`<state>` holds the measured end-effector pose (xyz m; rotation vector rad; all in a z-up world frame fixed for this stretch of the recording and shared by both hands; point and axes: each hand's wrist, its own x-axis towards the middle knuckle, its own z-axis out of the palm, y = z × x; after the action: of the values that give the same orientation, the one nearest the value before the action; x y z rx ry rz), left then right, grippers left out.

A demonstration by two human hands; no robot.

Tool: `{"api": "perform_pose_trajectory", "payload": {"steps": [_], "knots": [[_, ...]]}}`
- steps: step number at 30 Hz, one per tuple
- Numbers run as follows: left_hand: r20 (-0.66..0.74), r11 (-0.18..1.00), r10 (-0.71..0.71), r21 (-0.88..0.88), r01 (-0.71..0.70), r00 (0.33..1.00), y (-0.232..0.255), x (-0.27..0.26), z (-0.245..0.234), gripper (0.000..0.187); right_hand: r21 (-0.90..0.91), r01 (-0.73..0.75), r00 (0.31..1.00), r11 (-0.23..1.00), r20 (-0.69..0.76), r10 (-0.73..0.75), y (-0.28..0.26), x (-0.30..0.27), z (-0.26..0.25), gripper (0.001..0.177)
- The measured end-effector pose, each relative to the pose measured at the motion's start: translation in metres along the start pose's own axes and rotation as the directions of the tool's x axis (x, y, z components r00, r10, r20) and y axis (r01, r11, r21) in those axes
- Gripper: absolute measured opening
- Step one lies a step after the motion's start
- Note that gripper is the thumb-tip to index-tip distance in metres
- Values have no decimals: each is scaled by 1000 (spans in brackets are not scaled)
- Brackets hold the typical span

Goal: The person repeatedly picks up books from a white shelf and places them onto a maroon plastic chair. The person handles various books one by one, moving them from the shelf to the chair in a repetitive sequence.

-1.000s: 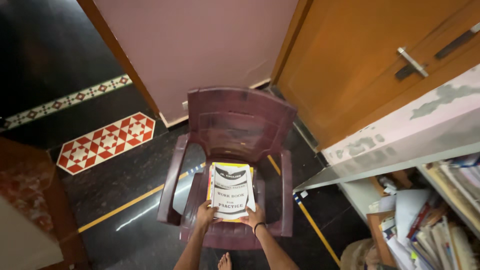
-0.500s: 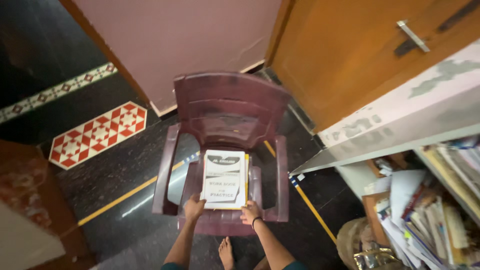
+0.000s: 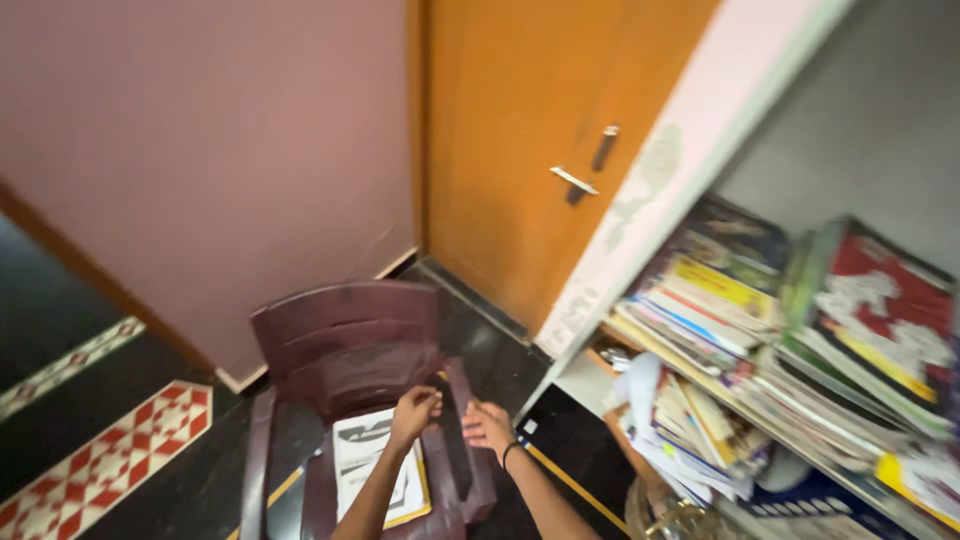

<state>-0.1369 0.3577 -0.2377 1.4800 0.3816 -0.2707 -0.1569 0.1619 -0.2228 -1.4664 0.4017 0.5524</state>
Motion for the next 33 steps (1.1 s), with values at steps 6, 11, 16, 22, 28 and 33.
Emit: {"api": "perform_pose_trajectory", "payload": {"steps": [6,11,16,22,28,33], "knots": [[244,988,143,24,-153,959,86,22,114,23,228,182,980,956,-122,-158,-72,-21,-85,53],[386,964,246,-3,-265,889,133,27,215,28,282,378,919,882,-231,-320,-119,-36,-163,55],[436,897,384,34,-441,814,179,16,306,29,262,523,839,811,-325,-436,-146,-56,-236,53],[342,741,546,229,-631,765,216,1,383,36,245,566,785,787,-453,-424,-153,-84,-295,48],[222,552,559,619,-559,799,241,-7,420,49,219,553,761,804,-526,-380,-144,-97,-338,47],[164,520,609,657,-546,776,243,-10,432,46,194,569,738,799,-550,-392,-138,-104,-356,45]]}}
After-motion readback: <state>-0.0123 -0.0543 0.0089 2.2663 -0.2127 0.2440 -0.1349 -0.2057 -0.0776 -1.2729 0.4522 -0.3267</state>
